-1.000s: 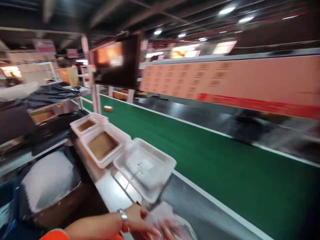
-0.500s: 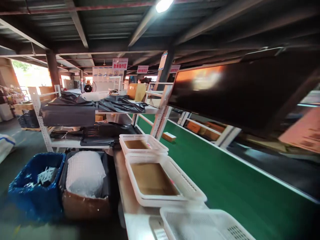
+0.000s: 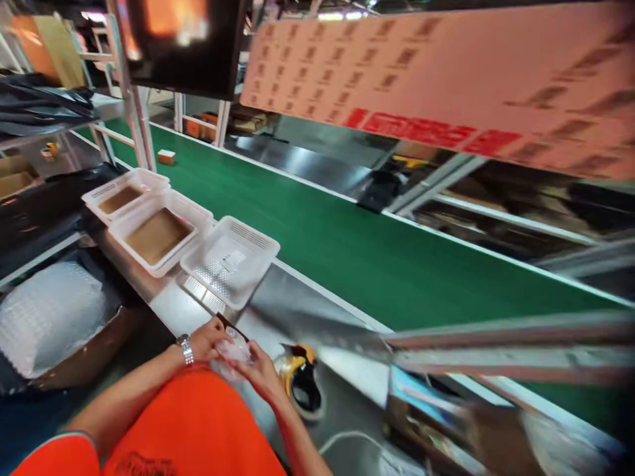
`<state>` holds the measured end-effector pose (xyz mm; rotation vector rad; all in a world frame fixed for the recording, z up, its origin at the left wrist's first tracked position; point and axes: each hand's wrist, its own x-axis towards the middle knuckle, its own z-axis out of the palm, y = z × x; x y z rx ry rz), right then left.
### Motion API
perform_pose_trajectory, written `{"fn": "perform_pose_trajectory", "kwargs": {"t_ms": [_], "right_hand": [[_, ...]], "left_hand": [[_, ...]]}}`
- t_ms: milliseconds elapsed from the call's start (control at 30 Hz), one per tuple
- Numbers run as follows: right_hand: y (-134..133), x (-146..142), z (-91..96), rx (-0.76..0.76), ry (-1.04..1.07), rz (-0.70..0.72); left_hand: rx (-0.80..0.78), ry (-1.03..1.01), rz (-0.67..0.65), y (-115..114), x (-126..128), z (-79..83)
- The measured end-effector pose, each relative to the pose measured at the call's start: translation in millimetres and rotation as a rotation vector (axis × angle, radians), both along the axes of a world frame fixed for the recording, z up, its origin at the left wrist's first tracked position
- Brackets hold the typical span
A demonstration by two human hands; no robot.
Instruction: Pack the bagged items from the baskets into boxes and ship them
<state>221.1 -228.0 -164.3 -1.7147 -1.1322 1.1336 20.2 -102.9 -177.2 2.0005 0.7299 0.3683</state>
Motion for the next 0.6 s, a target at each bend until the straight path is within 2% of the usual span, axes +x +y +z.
{"fn": "perform_pose_trajectory", "kwargs": {"t_ms": [100,200,300,467,600], "right_hand": [[0,-6,-13.9,-0.047,-0.203,-0.037],[13,-18,-29.2,-0.119,-0.406,0.020],[23,-23,-37.2,-0.182,-0.582,0.072],[32,-23,-33.1,-0.340,-0.802,0.166],[44,-29,-27.2,-0.373,-0.879,0.219]], "left_hand": [[0.131,0.245,-0.057,2,2,-3.8],[0.276,0.488,-0.145,6,4,4.3],[0.315,0.587,-0.187,15,12,12.5],[0.309,0.673,-0.249,29,25,11.9],[0.290,0.774,-0.274,37,35,7.9]]}}
